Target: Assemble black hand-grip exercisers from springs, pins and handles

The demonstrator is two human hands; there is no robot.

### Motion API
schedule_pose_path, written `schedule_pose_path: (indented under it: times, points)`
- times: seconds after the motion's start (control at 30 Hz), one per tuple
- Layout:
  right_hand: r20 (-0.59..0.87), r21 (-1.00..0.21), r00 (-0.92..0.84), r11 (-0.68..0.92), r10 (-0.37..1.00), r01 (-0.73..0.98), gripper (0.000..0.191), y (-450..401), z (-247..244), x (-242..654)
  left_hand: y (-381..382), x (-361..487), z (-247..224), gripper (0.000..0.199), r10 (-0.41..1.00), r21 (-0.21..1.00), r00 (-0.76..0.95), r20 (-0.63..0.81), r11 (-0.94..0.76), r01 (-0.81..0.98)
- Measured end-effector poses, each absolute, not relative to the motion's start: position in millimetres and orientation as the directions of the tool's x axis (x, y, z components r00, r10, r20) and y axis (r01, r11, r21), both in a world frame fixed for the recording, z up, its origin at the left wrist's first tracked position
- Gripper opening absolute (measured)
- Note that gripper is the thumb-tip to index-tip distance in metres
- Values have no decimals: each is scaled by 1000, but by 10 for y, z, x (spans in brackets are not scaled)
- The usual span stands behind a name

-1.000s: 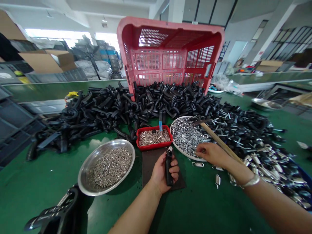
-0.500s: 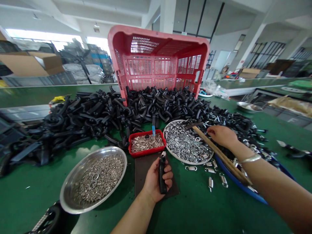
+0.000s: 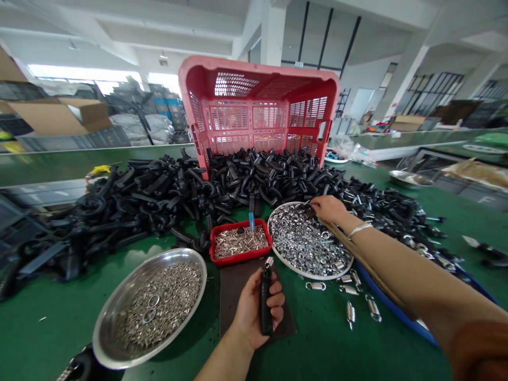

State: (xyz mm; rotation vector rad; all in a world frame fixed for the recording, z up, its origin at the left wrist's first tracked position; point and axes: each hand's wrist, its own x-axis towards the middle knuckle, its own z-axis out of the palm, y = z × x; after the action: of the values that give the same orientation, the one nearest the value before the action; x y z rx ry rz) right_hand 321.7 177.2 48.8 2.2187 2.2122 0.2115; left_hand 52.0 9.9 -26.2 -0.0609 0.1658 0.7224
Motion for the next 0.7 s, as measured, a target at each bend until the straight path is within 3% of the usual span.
schedule_pose_path:
  times: [0.43, 0.7]
  points:
    - [-90, 194, 127, -108, 988, 975, 33, 2056, 394, 2748, 94, 551, -247, 23, 659, 50, 718, -225, 744, -667]
    - [-113, 100, -106, 118, 988, 988, 29, 1763, 476, 2844, 91, 549, -248, 22, 661, 62, 717, -222, 743, -666]
